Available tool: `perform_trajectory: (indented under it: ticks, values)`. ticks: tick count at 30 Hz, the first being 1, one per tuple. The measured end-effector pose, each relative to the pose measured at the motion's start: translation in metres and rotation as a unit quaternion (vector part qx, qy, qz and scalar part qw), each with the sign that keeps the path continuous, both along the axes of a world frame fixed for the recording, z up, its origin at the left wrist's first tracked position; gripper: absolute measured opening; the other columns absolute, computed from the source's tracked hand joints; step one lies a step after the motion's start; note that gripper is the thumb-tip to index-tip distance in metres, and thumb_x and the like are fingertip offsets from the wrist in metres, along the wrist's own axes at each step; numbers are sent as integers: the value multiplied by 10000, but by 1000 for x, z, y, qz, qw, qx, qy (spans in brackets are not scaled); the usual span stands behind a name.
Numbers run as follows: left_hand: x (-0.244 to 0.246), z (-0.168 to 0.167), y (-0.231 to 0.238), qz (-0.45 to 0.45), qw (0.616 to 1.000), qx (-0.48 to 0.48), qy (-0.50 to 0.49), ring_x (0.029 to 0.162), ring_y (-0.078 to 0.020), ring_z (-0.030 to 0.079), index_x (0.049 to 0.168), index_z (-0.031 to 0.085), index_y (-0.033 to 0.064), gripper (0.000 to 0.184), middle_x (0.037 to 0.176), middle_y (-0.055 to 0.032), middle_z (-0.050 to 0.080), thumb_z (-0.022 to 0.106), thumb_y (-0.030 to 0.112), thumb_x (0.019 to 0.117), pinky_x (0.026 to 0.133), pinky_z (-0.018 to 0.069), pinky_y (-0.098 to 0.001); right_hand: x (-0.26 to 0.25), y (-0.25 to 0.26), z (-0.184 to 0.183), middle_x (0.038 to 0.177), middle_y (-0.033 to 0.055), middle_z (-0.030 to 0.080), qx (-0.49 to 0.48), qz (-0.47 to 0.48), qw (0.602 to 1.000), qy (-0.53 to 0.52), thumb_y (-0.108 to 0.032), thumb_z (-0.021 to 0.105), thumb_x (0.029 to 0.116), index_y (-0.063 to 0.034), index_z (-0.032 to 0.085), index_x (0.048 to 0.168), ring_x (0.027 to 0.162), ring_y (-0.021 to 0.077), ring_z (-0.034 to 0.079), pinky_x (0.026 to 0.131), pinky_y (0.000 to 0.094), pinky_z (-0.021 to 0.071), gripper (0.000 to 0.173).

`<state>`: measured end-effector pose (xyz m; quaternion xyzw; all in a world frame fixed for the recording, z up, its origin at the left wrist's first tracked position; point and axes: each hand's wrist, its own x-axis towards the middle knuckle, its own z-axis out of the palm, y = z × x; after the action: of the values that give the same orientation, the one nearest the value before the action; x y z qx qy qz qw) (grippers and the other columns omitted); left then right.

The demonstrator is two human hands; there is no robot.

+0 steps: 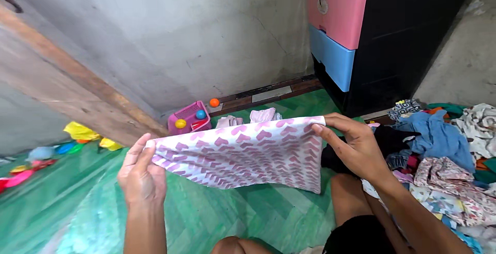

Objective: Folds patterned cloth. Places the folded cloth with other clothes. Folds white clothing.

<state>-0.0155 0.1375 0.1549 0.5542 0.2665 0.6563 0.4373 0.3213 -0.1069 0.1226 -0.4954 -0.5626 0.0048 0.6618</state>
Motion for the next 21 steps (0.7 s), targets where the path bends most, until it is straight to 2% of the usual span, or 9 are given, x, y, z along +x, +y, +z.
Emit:
perform_trajectory:
  ticks: [3, 5, 8, 11, 13, 15, 16, 18, 21]
  values:
    - [-5, -6, -3, 25, 999, 8, 18, 875, -49, 711, 1168, 647, 93, 200, 963, 77, 729, 520, 39, 1023, 814, 603, -238, 1, 2, 1, 1021, 3, 728, 14, 9, 1000, 19, -184, 639, 1012, -50, 763, 1036, 948, 63, 705, 869, 241, 618, 184]
    - [-13, -10, -5, 107, 989, 52, 89, 931, -35, 685, 1191, 657, 68, 226, 1053, 62, 710, 617, 46, 970, 824, 582, -224, 1, 5, 5, 1010, 7, 726, 20, 19, 1000, -6, -170, 641, 1009, -37, 756, 1019, 940, 61, 706, 863, 242, 622, 176]
    - [-14, 2, -30, 184, 935, 206, 223, 1288, -152, 491, 1322, 564, -46, 497, 1391, -130, 522, 694, 269, 961, 1035, 454, -322, -4, 19, 16, 987, 40, 740, 12, 87, 989, -121, -161, 632, 1014, -5, 764, 993, 933, 59, 699, 863, 235, 598, 206]
    - [22, 18, -72, 29, 886, 305, 348, 1399, -128, 450, 1350, 614, 152, 594, 1471, 6, 523, 718, 531, 906, 1131, 423, -371, -29, 42, 26, 942, 123, 726, -17, 210, 952, -222, -134, 597, 1033, 35, 735, 958, 900, 144, 693, 835, 264, 558, 231]
    - [59, 12, -96, -75, 846, 330, 413, 1306, -157, 551, 1291, 682, 117, 625, 1340, -40, 652, 743, 567, 863, 1094, 449, -399, -44, 52, 30, 920, 145, 717, -34, 270, 930, -248, -102, 583, 1028, 50, 738, 979, 873, 186, 690, 820, 295, 552, 223]
    - [84, -1, -108, -127, 835, 325, 426, 1022, -37, 668, 1104, 724, 52, 410, 1064, -27, 730, 733, 399, 887, 909, 556, -239, -50, 53, 32, 911, 148, 716, -43, 296, 922, -246, -95, 581, 1024, 53, 742, 1002, 857, 190, 686, 807, 295, 550, 219]
    - [90, -6, -111, -146, 841, 310, 419, 893, 10, 670, 1017, 719, 40, 309, 954, -6, 725, 711, 324, 895, 807, 563, -176, -49, 51, 31, 904, 143, 717, -45, 297, 924, -237, -105, 581, 1026, 48, 745, 1013, 849, 180, 683, 800, 284, 546, 225]
    - [96, -11, -117, -175, 855, 277, 402, 810, 36, 668, 985, 727, 45, 265, 916, 20, 718, 694, 299, 915, 719, 574, -143, -43, 38, 25, 945, 131, 727, -51, 289, 931, -220, -136, 575, 1038, 30, 744, 1056, 891, 159, 687, 831, 263, 545, 238]
    - [104, -13, -131, -184, 872, 238, 386, 812, 13, 698, 1061, 751, 67, 252, 986, 32, 743, 710, 240, 882, 687, 602, -165, -38, 12, 11, 1084, 146, 710, -76, 249, 946, -192, -180, 619, 1025, 14, 705, 1130, 1011, 175, 685, 891, 285, 555, 237]
